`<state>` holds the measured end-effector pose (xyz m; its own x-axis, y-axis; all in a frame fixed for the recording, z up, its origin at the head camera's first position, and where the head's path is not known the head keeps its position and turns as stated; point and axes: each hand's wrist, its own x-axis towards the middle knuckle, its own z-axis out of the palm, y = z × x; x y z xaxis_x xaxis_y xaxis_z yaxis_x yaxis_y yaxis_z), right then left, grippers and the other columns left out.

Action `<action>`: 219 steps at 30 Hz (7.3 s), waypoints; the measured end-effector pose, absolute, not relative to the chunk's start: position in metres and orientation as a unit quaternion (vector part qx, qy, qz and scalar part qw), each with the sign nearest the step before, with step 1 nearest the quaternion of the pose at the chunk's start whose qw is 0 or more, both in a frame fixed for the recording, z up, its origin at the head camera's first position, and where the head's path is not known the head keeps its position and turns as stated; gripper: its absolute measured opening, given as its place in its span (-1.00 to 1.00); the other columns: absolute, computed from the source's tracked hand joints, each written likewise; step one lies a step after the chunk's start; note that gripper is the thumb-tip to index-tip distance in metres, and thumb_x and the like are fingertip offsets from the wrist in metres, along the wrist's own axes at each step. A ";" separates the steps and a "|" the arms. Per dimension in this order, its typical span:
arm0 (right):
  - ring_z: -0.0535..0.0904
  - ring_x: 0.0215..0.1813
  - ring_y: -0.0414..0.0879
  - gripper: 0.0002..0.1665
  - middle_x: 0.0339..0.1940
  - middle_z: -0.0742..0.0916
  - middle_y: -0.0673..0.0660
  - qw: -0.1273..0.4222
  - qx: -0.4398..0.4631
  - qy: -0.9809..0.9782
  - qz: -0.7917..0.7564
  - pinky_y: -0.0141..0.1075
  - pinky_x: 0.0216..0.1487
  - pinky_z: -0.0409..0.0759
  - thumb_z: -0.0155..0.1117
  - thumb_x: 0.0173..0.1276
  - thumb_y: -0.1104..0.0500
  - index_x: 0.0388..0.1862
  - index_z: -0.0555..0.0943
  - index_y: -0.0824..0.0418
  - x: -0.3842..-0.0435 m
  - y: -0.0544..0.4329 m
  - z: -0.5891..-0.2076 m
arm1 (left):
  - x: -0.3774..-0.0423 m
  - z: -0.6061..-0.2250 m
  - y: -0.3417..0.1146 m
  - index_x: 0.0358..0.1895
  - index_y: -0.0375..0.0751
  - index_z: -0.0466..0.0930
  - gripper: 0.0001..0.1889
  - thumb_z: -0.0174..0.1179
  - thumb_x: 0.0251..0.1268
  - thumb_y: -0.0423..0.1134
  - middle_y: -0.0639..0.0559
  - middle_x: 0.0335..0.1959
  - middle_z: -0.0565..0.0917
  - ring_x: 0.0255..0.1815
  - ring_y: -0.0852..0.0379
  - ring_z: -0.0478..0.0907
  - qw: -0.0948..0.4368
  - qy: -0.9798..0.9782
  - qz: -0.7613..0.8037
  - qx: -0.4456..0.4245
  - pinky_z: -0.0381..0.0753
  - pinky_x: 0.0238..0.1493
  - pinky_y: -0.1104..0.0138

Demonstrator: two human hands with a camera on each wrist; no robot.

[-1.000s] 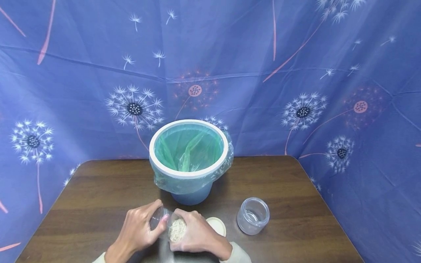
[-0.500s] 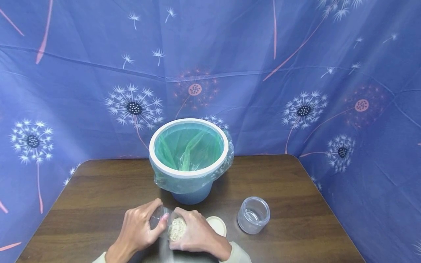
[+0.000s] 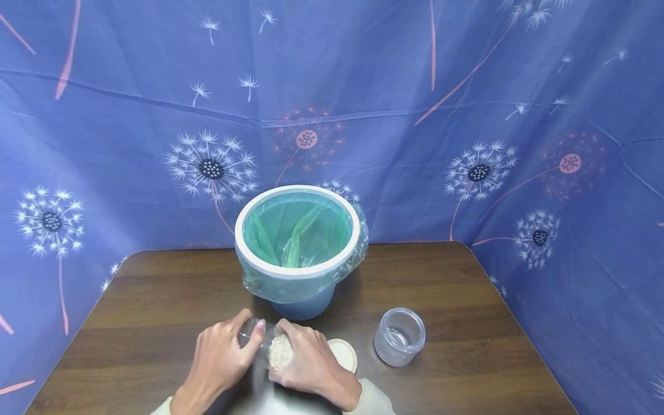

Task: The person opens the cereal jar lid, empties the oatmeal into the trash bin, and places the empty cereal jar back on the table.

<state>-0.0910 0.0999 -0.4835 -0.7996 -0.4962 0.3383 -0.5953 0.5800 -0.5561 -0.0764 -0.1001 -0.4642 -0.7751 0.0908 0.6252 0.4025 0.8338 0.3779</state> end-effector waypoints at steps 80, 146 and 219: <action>0.61 -0.09 -0.48 -0.46 -0.10 0.74 -0.13 -0.307 0.470 -0.683 0.467 -0.39 0.06 0.68 0.64 0.13 0.31 0.10 0.65 0.19 -0.102 0.121 -0.467 | -0.093 -0.458 -0.118 -0.23 -0.25 0.65 -0.46 0.05 0.44 0.23 0.13 -0.47 0.59 -0.54 0.31 0.49 0.469 -0.669 -0.225 -0.531 0.49 -0.51 0.53; 0.64 -0.01 -0.43 -0.36 0.00 0.77 -0.19 -0.167 0.470 -0.757 0.423 -0.45 0.05 0.63 0.69 0.13 0.10 0.20 0.64 0.00 -0.094 0.116 -0.464 | -0.090 -0.455 -0.115 -0.35 -0.16 0.62 -0.54 0.03 0.41 0.18 0.20 -0.54 0.57 -0.62 0.38 0.39 0.484 -0.688 -0.264 -0.473 0.32 -0.57 0.58; 0.51 -0.40 -0.41 -0.38 -0.39 0.62 -0.30 0.012 0.336 -0.878 0.340 -0.52 -0.42 0.44 0.75 -0.13 -0.02 -0.08 0.60 -0.14 -0.095 0.111 -0.473 | -0.080 -0.477 -0.114 -0.23 0.07 0.55 -0.66 0.30 0.29 0.23 0.46 -0.61 0.18 -0.63 0.52 0.05 0.349 -0.868 -0.258 -0.243 -0.01 -0.60 0.55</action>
